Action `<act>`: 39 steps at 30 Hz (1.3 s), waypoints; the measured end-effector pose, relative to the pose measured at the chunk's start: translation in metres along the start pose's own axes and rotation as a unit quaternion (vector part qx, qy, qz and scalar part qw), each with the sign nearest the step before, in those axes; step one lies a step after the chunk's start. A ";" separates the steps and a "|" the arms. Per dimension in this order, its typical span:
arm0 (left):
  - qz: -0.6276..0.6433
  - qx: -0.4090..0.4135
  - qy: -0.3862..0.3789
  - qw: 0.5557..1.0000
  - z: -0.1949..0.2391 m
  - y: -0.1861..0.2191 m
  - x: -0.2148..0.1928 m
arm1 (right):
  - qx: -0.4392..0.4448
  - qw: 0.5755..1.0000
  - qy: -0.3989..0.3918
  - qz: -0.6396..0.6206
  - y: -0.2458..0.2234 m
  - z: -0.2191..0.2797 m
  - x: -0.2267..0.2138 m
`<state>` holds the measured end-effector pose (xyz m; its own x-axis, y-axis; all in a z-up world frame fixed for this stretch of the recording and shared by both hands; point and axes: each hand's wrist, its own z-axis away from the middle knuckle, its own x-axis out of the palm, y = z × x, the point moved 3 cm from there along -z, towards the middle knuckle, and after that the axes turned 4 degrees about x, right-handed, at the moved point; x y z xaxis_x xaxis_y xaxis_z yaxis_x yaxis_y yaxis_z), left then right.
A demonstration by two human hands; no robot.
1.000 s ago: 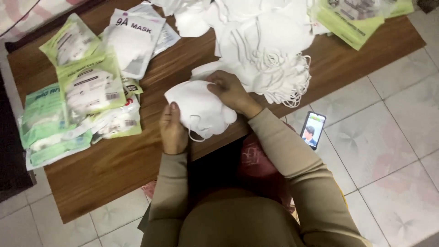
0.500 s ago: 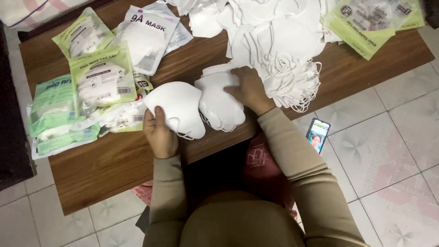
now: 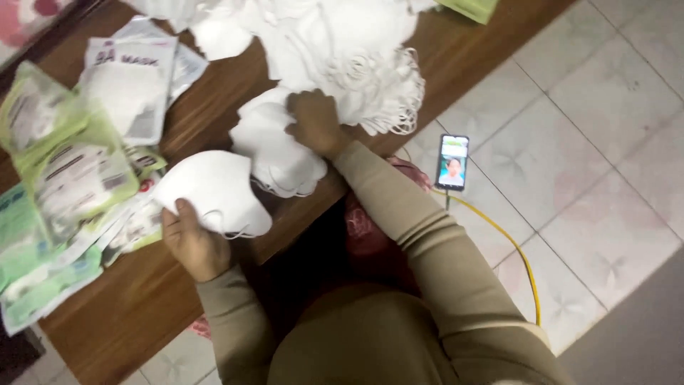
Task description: A worker in a packaging factory is seen manually sorting and stacking white face masks on a wooden table.
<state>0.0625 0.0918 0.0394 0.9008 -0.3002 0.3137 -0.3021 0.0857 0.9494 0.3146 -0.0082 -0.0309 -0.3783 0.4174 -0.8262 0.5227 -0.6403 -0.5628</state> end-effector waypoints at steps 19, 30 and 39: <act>-0.021 0.037 -0.070 0.997 -0.004 -0.027 0.027 | -0.037 0.858 -0.044 -0.510 -0.040 0.029 0.013; -0.039 0.076 -0.057 0.995 0.009 -0.017 0.044 | -0.088 0.852 -0.104 -0.505 -0.047 0.028 0.029; -0.120 0.194 -0.020 0.973 -0.030 -0.021 -0.029 | -0.038 0.999 -0.031 -0.014 0.012 -0.012 0.009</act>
<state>0.0523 0.1276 0.0103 0.9495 -0.3049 0.0744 -0.1858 -0.3551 0.9162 0.3269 -0.0045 -0.0455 -0.4381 0.3927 -0.8086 0.5663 -0.5780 -0.5876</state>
